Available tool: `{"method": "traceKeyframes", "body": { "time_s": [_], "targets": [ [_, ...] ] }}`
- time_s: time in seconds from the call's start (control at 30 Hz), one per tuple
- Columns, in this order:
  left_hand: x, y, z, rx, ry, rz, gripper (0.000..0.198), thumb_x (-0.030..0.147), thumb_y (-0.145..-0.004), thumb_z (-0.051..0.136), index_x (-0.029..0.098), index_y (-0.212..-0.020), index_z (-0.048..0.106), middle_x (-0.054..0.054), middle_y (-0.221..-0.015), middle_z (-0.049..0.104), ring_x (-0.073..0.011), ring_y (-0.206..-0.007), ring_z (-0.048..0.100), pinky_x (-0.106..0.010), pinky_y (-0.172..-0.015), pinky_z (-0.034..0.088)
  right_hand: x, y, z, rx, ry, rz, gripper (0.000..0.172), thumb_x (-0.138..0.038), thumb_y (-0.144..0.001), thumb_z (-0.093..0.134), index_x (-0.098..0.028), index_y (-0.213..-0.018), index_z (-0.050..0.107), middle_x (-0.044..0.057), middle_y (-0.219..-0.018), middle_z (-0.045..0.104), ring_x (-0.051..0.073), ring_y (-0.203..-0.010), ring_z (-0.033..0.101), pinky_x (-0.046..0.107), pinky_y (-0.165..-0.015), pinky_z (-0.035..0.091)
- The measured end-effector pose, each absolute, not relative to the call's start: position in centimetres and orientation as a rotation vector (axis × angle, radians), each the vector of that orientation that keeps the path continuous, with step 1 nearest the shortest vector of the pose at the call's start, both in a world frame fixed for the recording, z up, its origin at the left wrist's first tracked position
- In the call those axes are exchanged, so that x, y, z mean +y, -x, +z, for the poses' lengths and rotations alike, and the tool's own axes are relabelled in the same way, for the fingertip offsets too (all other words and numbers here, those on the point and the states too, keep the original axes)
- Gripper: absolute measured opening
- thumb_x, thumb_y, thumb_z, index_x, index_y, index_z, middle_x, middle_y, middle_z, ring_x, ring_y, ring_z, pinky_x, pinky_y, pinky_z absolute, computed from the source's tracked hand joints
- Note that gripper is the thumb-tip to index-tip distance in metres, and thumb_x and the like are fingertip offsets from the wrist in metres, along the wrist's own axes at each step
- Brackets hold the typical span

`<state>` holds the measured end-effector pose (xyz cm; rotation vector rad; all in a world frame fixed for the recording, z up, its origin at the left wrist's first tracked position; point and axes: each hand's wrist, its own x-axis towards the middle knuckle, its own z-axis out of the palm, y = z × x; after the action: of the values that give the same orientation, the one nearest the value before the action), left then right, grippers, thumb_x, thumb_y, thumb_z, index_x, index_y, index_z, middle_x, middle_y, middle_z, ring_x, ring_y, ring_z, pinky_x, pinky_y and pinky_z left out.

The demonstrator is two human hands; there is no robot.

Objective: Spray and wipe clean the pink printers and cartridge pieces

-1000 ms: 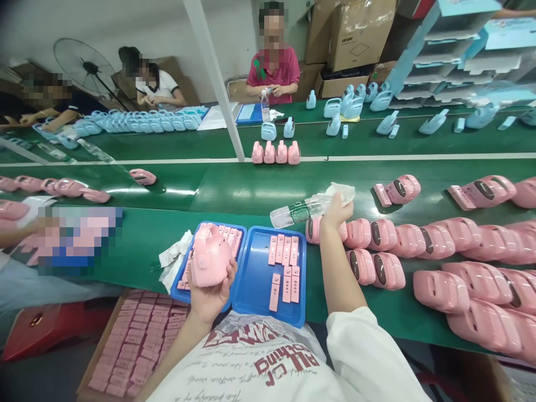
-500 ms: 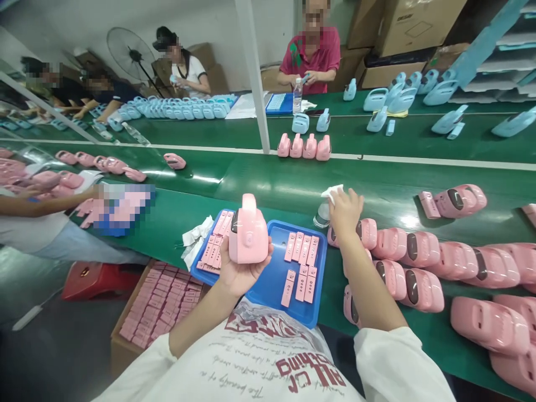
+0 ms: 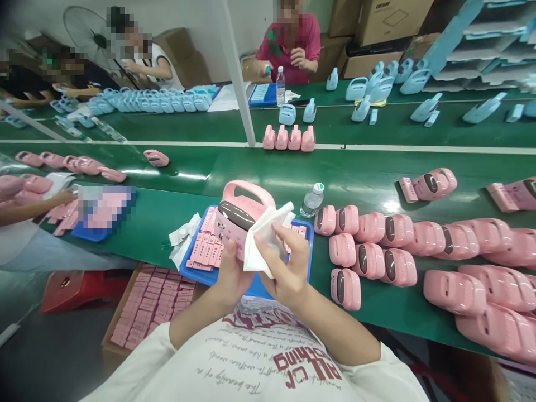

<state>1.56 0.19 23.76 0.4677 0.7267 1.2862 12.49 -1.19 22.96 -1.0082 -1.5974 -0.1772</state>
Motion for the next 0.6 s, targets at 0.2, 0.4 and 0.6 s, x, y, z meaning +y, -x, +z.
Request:
{"method": "traceKeyframes", "body": {
  "time_s": [0.2, 0.4, 0.6],
  "targets": [
    [0.10, -1.75, 23.94, 0.746, -0.512, 1.386, 0.081, 0.045, -0.065, 0.081, 0.024, -0.137, 0.049, -0.009, -0.130, 0.063, -0.0305, -0.132, 0.049, -0.041, -0.107, 0.043, -0.71, -12.49, 22.68, -1.616, 1.103, -0.209, 0.057, -0.024, -0.091, 0.053, -0.030, -0.146, 0.041, 0.014, -0.136, 0.044, 0.030, -0.118, 0.052, 0.044, -0.084, 0.056],
    [0.20, -1.57, 23.66, 0.779, -0.523, 1.422, 0.080, 0.045, -0.065, 0.081, 0.021, -0.135, 0.051, -0.010, -0.121, 0.067, -0.0312, -0.123, 0.057, -0.042, -0.103, 0.046, -1.12, -11.93, 22.51, -1.645, 1.064, -0.183, 0.060, -0.020, -0.090, 0.053, -0.030, -0.148, 0.038, 0.013, -0.148, 0.036, 0.033, -0.126, 0.048, 0.046, -0.088, 0.056],
    [0.00, -1.58, 23.78, 0.777, -0.537, 1.442, 0.082, 0.044, -0.064, 0.081, 0.026, -0.137, 0.049, -0.009, -0.126, 0.065, -0.0304, -0.125, 0.056, -0.041, -0.101, 0.048, -1.34, -11.67, 22.10, -1.641, 1.058, -0.109, 0.059, -0.022, -0.091, 0.051, -0.030, -0.148, 0.037, 0.012, -0.151, 0.032, 0.034, -0.133, 0.043, 0.050, -0.094, 0.053]
  ]
}}
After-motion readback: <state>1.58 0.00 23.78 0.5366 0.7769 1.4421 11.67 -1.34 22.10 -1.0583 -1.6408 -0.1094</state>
